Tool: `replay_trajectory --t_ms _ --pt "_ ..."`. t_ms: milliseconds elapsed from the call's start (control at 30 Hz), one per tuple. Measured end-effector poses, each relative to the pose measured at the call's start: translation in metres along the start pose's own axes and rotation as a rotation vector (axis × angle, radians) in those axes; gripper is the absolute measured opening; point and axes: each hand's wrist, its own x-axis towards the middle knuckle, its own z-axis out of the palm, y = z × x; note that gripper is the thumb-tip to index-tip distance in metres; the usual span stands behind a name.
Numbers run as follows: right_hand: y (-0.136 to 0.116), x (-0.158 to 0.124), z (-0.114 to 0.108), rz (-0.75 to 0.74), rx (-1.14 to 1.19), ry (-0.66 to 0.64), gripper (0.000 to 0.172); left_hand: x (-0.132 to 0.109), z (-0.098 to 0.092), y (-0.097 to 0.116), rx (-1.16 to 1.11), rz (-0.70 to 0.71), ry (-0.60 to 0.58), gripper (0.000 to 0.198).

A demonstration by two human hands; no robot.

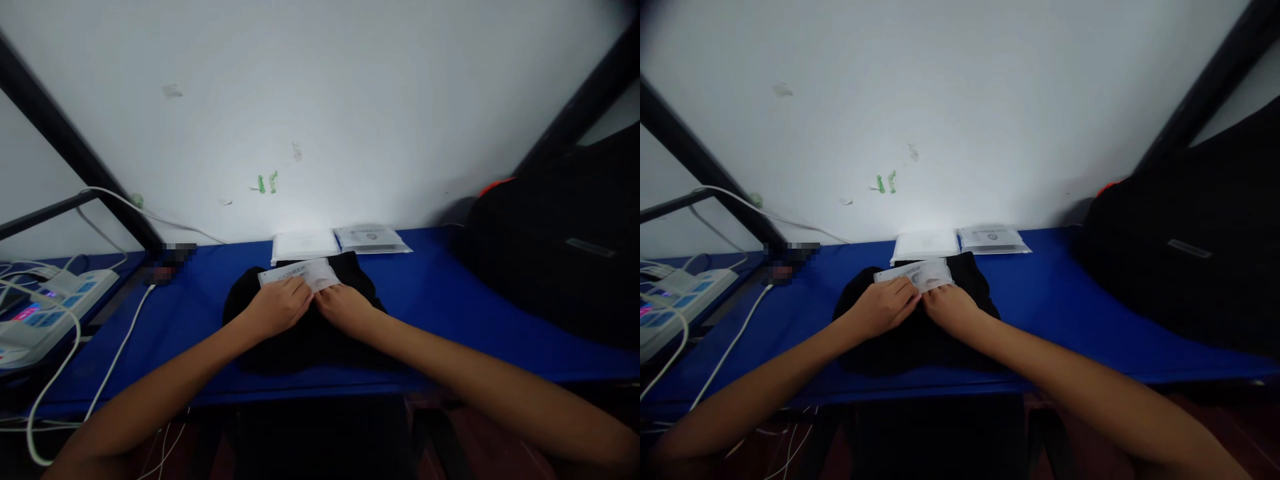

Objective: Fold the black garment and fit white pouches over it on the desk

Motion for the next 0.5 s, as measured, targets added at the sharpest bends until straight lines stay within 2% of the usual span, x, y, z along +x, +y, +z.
replay_trajectory --t_ms 167,267,367,500 --pt "0.007 0.001 0.003 -0.063 -0.012 0.032 0.019 -0.007 0.001 0.005 -0.134 -0.131 -0.116 0.017" --pt "0.015 -0.008 0.004 -0.28 -0.036 0.197 0.023 -0.014 -0.001 0.008 -0.294 -0.17 -0.172 0.037" --pt "0.027 -0.018 0.004 -0.512 -0.061 0.397 0.025 -0.025 0.001 0.01 -0.356 -0.161 -0.261 0.047" --pt "0.038 -0.028 0.001 -0.623 0.011 0.469 0.022 -0.039 0.011 0.009 -0.319 -0.143 -0.395 0.067"
